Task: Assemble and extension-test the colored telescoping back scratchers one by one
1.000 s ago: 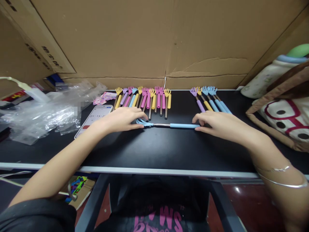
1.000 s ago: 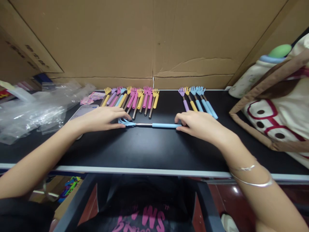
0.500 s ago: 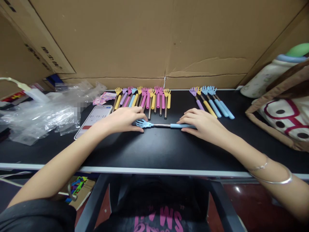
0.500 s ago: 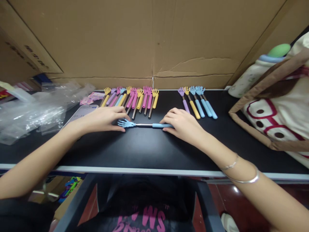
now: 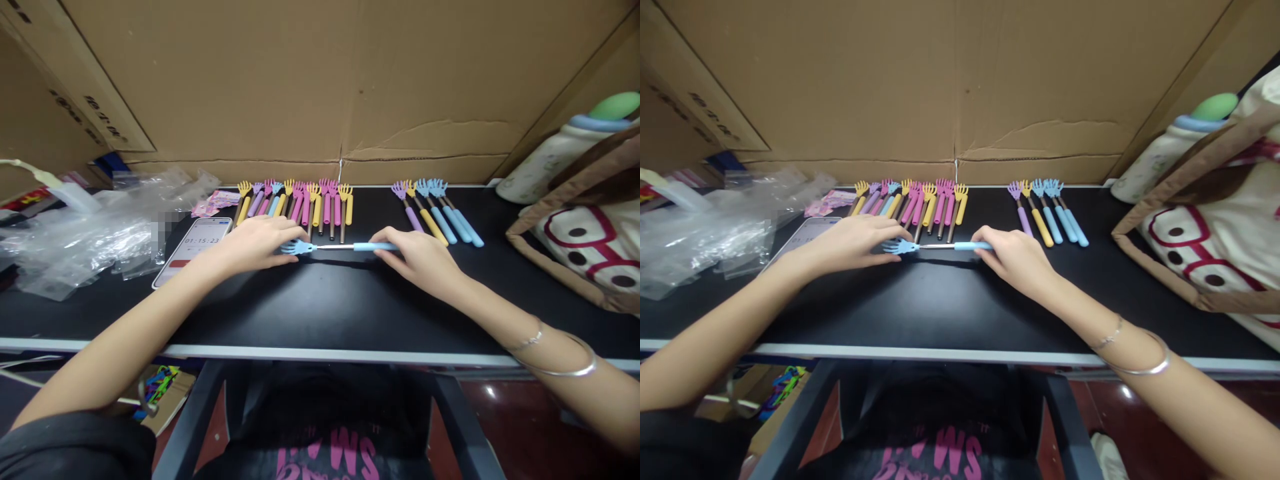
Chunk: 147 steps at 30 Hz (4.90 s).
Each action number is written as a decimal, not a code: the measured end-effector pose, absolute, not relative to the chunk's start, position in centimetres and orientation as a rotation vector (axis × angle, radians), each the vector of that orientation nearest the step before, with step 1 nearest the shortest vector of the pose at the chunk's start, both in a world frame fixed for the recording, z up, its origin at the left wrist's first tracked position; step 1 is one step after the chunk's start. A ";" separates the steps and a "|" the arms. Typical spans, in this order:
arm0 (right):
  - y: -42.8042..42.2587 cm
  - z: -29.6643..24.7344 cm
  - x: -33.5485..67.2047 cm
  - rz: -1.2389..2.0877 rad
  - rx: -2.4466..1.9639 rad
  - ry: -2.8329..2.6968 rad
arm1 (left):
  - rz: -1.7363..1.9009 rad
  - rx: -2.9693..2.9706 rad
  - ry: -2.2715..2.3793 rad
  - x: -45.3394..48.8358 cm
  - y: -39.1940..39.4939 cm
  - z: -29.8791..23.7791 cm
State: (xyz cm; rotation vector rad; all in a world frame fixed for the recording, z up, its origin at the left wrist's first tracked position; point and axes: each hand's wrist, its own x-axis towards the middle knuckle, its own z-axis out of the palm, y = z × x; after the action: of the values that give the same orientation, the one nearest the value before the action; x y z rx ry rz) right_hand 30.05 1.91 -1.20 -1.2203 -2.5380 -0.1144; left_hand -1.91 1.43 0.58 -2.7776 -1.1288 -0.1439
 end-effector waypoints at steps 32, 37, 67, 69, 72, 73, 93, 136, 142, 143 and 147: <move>0.7 -0.2 27.6 -1.041 -0.574 -2.411 | -0.405 -2.282 -0.608 2.4 0.0 1.2; 0.6 1.1 28.7 -1.241 -0.538 -2.317 | -0.371 -2.195 -0.584 1.4 -0.1 2.3; 7.1 2.5 50.2 -0.768 -1.784 -2.159 | -0.482 -1.959 -1.234 -17.3 0.1 2.9; 7.4 2.1 50.5 -0.777 -1.750 -2.176 | -0.447 -1.949 -1.192 -17.5 0.4 2.8; 7.8 1.7 50.7 -0.775 -1.665 -2.231 | -0.437 -1.965 -1.166 -16.9 0.8 2.6; 8.0 1.6 50.6 -0.778 -1.637 -2.239 | -0.443 -1.979 -1.170 -16.6 0.8 2.6; 3.3 1.2 33.3 -0.866 -0.973 -2.456 | -0.373 -2.186 -0.841 -2.9 1.6 1.7; 6.8 1.7 43.5 -1.535 -0.546 -2.159 | -0.640 -2.199 -1.248 -12.7 2.8 2.7; 6.7 1.1 45.3 -1.445 -0.682 -2.171 | -0.569 -2.106 -1.161 -14.5 2.4 2.0; 6.7 1.0 45.7 -1.401 -0.745 -2.182 | -0.568 -2.088 -1.177 -14.8 2.3 1.9; 6.6 0.9 47.0 -1.208 -1.103 -2.236 | -0.551 -2.039 -1.230 -16.2 2.0 1.7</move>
State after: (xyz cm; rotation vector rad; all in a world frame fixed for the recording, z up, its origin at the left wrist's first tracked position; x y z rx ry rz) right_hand 47.04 6.63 0.90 -1.1026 -2.2358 -1.2077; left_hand -16.24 1.98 1.65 -2.0388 -1.2300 -0.5510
